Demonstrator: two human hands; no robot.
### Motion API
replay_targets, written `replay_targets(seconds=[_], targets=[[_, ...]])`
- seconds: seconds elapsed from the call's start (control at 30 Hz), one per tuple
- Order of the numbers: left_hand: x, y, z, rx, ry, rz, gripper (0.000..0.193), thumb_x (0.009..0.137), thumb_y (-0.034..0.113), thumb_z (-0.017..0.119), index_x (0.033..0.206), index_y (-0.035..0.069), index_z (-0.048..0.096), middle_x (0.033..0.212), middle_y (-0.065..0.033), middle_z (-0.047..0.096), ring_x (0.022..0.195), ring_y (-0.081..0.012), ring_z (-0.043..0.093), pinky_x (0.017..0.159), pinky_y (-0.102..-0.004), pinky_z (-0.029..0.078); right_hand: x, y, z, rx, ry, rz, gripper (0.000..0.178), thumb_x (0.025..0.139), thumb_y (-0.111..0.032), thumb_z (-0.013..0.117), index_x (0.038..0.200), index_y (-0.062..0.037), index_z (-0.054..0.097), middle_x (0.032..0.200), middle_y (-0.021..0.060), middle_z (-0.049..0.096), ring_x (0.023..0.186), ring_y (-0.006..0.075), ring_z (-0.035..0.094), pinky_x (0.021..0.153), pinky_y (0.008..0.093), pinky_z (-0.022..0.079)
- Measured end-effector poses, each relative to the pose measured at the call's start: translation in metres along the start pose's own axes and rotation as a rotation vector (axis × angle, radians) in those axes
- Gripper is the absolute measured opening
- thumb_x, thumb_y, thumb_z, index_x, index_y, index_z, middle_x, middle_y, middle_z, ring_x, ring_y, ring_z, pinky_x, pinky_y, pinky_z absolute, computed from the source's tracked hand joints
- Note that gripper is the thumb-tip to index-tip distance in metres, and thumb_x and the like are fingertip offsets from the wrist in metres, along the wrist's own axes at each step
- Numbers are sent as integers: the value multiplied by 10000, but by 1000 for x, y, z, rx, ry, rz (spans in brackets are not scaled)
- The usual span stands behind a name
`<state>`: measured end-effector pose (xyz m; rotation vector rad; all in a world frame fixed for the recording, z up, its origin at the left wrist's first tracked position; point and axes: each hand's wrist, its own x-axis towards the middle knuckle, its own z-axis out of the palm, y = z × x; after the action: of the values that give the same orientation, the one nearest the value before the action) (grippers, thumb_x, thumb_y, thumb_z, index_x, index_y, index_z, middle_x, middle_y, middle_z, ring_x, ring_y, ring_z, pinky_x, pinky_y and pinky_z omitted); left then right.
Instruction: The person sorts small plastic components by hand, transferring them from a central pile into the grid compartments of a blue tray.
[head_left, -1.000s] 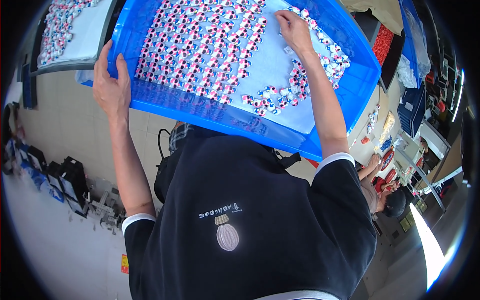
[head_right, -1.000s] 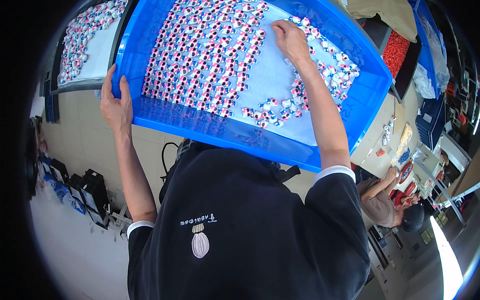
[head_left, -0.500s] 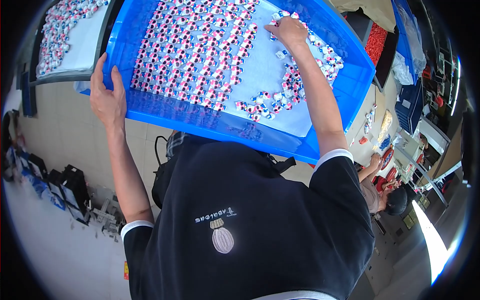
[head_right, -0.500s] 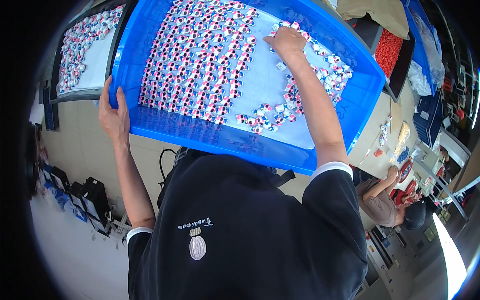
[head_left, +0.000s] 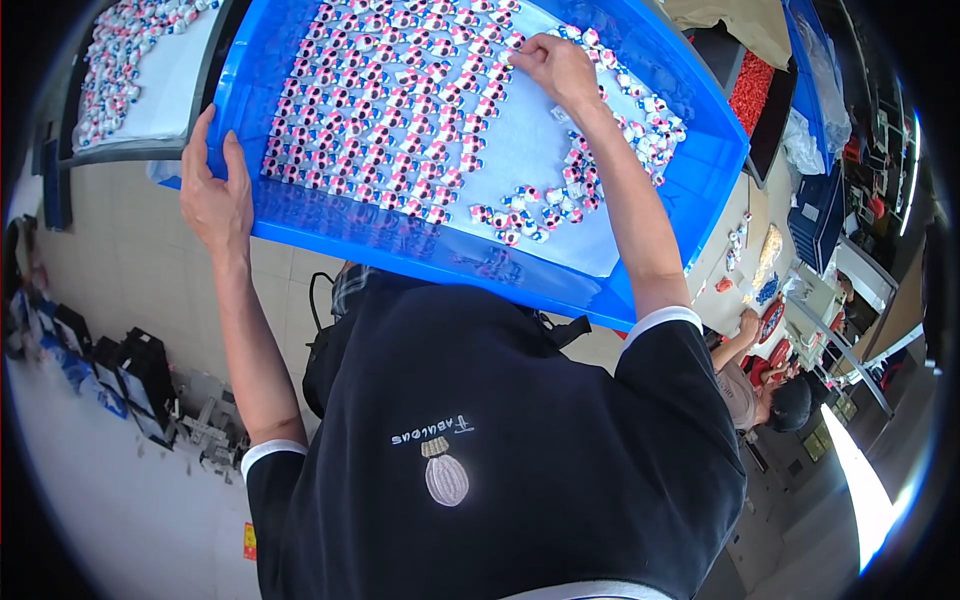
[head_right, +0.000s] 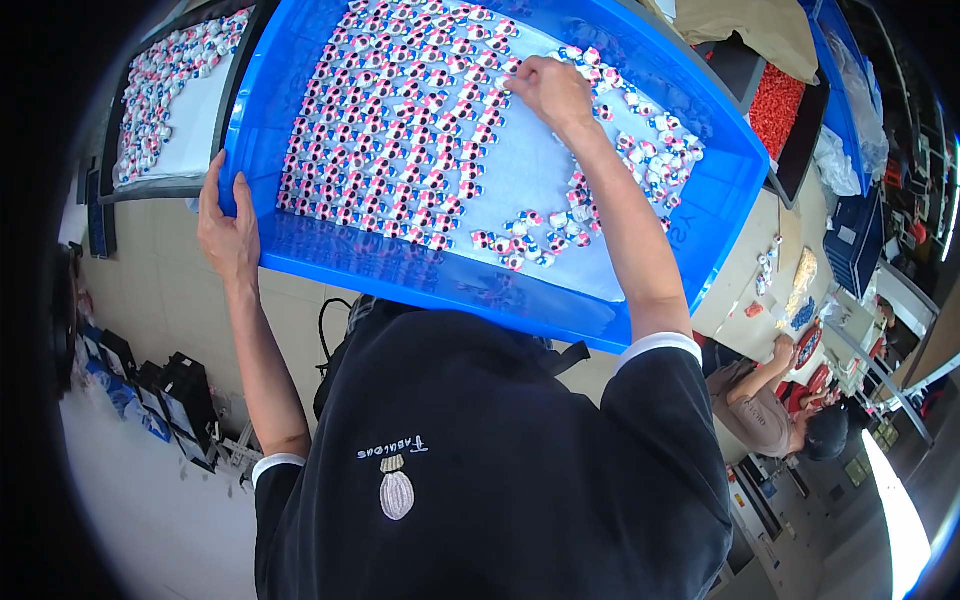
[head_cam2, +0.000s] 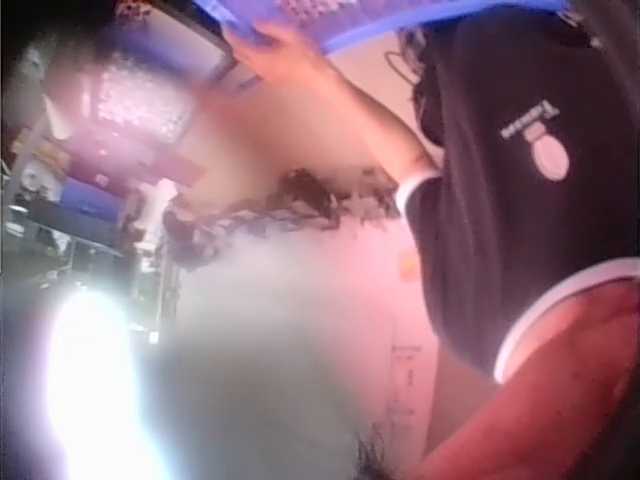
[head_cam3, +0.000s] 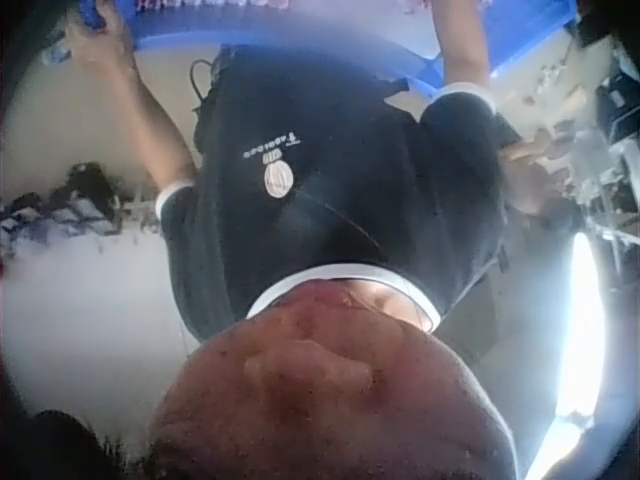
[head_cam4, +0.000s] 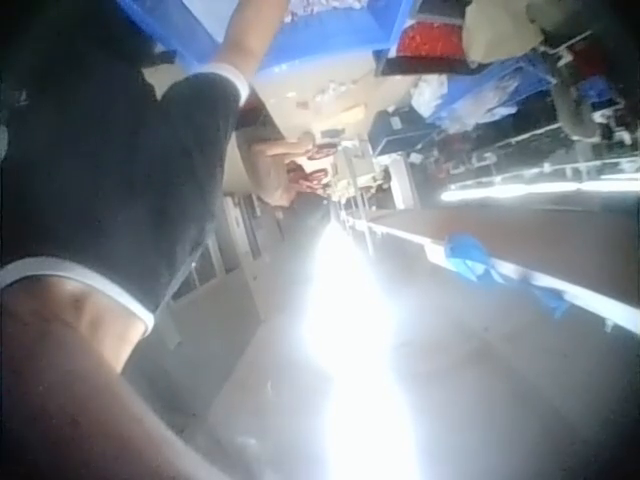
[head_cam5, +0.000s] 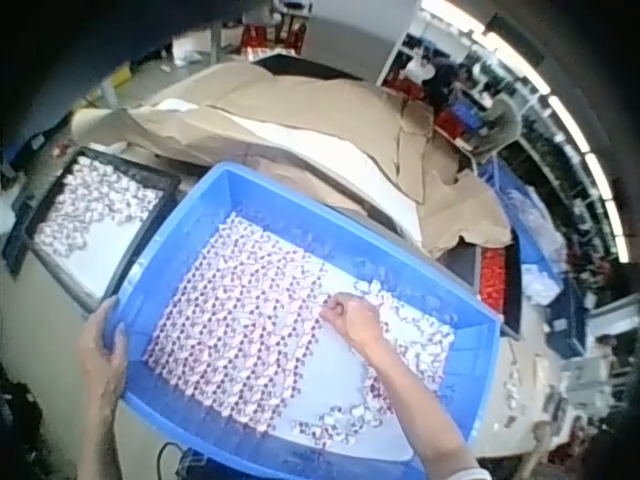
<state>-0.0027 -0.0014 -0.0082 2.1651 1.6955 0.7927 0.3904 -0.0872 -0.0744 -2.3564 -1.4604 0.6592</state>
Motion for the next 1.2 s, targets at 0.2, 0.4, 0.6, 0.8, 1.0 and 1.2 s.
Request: replay_targets(seconds=[0.2,0.4,0.6,0.8,1.0,1.2], targets=[[1,1,1,5,0,16,333,913,208,598,1240,145,598,1111,-112,649,991,-262,630,802,-359,497,-7,-2,12,-85,68,-135,198,779,-273,706,923,-137,693,870,52,671,821,254,653,724,386,522],[0,0,1,-10,5,1,333,911,203,602,1237,140,600,1113,-117,650,996,-266,632,809,-357,496,4,17,-2,-191,252,-212,265,801,-107,579,1046,-148,669,952,80,668,848,302,664,753,425,536],[0,1,1,-10,11,16,331,909,193,604,1235,139,602,1104,-116,653,990,-266,634,805,-356,497,27,41,-16,-506,105,-197,324,777,-89,619,1094,-142,661,1080,114,590,923,325,641,778,434,539],[-1,1,-1,-12,13,8,332,907,182,604,1237,140,601,1090,-111,655,979,-258,634,796,-355,496,30,26,-12,-412,110,-297,286,788,-107,654,1071,-97,613,1065,116,587,971,308,620,792,427,530],[1,3,1,-18,11,15,331,908,179,602,1237,142,602,1088,-106,655,966,-251,637,787,-347,497,37,19,-2,-280,236,-244,229,791,-99,643,1011,-77,581,1020,119,604,970,319,614,795,425,517],[-2,3,-1,-19,10,-18,332,910,181,600,1239,140,600,1090,-105,654,964,-251,638,784,-343,497,23,21,-7,-199,94,-250,288,793,-72,628,1078,-84,586,1024,118,621,972,317,619,823,408,513]])
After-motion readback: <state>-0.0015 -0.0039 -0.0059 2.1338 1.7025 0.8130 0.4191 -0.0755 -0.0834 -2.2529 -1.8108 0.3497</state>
